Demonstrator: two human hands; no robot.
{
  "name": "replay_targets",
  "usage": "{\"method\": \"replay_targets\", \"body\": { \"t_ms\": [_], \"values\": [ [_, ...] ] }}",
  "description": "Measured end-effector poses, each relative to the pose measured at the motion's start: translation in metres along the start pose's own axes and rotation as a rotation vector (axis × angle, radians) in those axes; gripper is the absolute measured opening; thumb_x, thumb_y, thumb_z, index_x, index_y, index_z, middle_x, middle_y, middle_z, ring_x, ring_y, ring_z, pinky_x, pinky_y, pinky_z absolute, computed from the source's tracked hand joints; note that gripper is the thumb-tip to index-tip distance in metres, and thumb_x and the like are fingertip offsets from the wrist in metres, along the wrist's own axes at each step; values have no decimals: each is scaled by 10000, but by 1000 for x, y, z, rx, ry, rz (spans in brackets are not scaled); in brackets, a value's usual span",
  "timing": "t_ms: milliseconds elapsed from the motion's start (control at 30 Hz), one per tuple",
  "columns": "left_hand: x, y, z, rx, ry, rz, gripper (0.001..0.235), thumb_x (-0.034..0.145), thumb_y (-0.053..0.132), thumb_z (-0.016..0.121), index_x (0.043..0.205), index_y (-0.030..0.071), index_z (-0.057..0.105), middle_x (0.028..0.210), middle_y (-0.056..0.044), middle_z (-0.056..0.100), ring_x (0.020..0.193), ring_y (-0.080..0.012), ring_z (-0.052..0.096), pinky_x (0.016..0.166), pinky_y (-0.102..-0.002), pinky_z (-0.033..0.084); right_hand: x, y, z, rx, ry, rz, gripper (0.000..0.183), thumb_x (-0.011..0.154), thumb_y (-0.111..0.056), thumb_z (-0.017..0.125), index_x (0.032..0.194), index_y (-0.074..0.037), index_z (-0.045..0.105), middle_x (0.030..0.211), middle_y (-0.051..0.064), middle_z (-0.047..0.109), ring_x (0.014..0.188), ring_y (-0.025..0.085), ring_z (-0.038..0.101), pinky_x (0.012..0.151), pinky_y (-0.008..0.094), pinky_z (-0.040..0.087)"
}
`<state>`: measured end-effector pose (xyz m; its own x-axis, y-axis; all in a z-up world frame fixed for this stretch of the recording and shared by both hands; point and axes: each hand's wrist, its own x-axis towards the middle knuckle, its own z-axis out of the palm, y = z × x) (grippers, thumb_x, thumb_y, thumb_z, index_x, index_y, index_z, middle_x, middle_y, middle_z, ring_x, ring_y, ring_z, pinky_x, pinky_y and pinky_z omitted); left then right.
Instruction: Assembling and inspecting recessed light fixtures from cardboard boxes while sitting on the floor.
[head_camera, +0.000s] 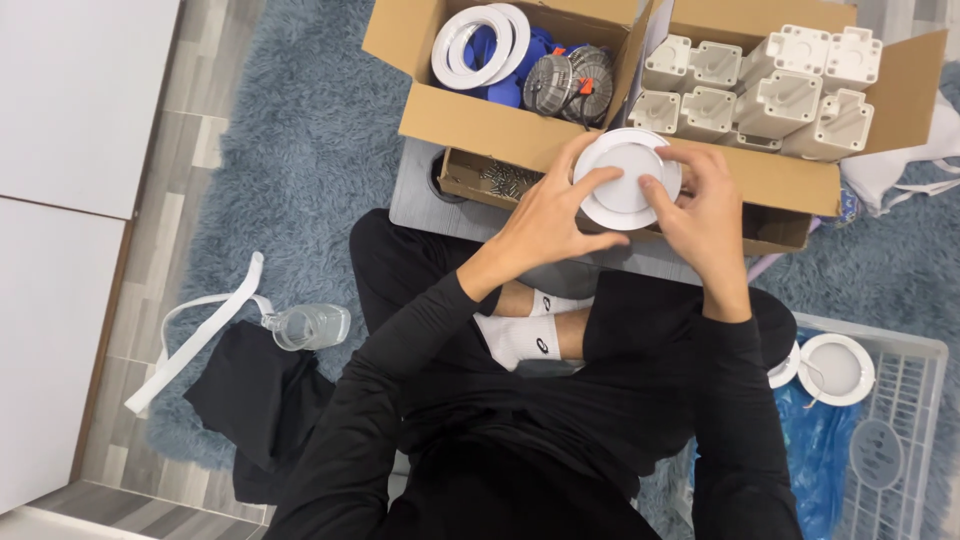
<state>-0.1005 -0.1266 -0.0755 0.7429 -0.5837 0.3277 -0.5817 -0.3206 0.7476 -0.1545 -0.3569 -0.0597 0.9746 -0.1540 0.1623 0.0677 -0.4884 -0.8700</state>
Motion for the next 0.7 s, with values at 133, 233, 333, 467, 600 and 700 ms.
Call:
{"method": "replay_targets", "body": {
  "t_ms": [133,233,333,467,600,700],
  "values": [
    [-3,-15,13,167,16,26,713,855,518,926,1425,177,665,1610,-243,430,1330,-556,671,1120,-606,621,-5,7,6,-318,22,-92,344,1086,-182,821,1384,-22,758,1352,223,604,969,471,712,818,557,593],
    [-3,-19,12,256,-1,68,657,887,533,894,1399,164,712,1524,-225,543,1270,-507,725,1065,-548,644,-9,1,12,-358,32,-86,338,1119,-197,779,1406,-20,753,1337,222,615,1032,457,704,887,538,595],
    [2,-38,24,377,33,166,657,884,571,894,1387,180,733,1468,-212,577,1263,-439,724,1017,-488,620,-11,23,17,-560,98,-228,329,1134,-291,802,1388,-83,787,1311,144,631,1041,323,612,913,454,528],
    [-1,-50,38,478,81,210,724,841,568,913,1425,200,694,1464,-178,562,1217,-402,713,919,-470,597,-14,28,19,-536,104,-260,404,1119,-311,818,1415,-41,762,1321,181,632,1118,377,611,953,495,503],
    [-1,-51,42,557,114,246,849,786,575,951,1494,235,628,1459,-148,524,1124,-338,659,834,-422,522,-20,17,18,-476,103,-289,417,1117,-253,811,1444,-12,717,1402,216,581,1223,422,601,1014,539,490],
    [0,-50,41,576,132,267,936,772,585,960,1557,250,576,1465,-146,511,1100,-319,632,823,-410,498,-25,17,18,-463,107,-348,434,1102,-240,823,1446,-5,701,1432,231,556,1278,448,601,1041,559,482]
  ]
}}
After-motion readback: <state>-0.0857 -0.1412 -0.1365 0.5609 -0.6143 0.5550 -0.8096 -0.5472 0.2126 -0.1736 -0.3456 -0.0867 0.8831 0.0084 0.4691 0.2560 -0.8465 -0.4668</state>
